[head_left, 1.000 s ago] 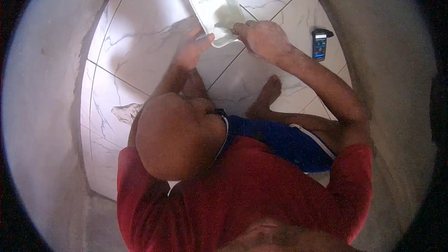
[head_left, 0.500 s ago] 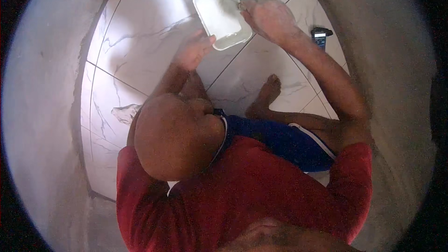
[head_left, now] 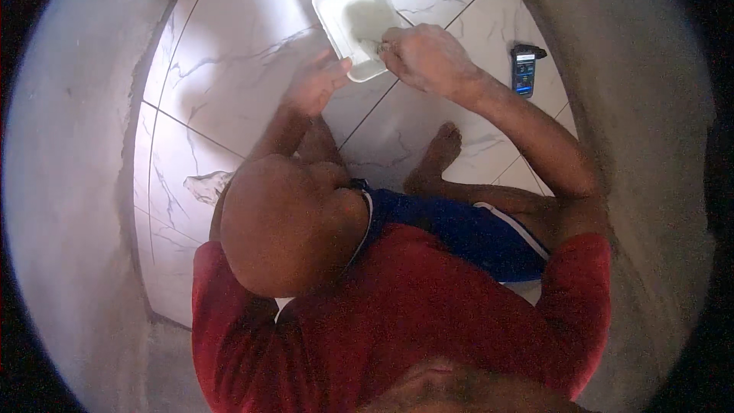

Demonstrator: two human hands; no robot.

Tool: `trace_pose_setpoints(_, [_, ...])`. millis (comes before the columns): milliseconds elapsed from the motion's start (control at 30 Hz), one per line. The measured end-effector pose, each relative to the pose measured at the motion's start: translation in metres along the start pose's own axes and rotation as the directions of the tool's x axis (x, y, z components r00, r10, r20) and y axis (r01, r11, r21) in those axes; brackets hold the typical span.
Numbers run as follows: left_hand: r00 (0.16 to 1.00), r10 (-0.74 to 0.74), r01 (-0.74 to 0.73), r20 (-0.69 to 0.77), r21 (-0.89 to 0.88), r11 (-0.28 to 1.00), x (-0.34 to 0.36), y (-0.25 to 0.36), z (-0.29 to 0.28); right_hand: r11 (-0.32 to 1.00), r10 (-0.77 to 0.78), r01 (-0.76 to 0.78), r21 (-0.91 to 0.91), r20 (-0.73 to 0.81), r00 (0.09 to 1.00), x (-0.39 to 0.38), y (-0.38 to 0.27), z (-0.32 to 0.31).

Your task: The person applies a white liquid from a container onto floor tile joints and surfaces using a small brush, spreading it along the grout lines.

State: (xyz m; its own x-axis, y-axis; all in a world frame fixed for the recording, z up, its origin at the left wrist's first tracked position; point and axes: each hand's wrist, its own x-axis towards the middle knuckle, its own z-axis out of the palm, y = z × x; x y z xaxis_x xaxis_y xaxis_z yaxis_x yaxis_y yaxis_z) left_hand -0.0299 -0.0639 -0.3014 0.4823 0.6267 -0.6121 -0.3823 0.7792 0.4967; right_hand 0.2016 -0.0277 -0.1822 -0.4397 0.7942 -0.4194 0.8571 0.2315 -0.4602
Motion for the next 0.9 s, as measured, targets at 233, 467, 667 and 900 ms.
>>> trace_pose_setpoints(233, [1.000, 0.000, 0.000, -0.002, 0.023, 1.000, 0.003, -0.006, -0.006, 0.996, -0.031, 0.014, -0.089, -0.199, 0.980, 0.015, 0.017, -0.001])
trace_pose_setpoints(467, [1.000, -0.014, 0.013, 0.016, 0.093, 0.996, 0.000, 0.002, -0.001, 0.971, -0.187, 0.180, -0.155, -0.033, 0.982, -0.005, 0.006, 0.012])
trace_pose_setpoints(667, [0.999, -0.013, 0.014, -0.030, 0.042, 0.999, 0.005, -0.005, -0.008, 0.949, -0.192, 0.152, -0.278, -0.124, 0.974, -0.009, 0.026, -0.003])
trace_pose_setpoints(900, [1.000, 0.019, -0.019, 0.008, 0.054, 0.998, 0.003, -0.006, -0.011, 0.946, -0.148, 0.112, -0.305, -0.097, 0.984, -0.007, 0.026, 0.013])
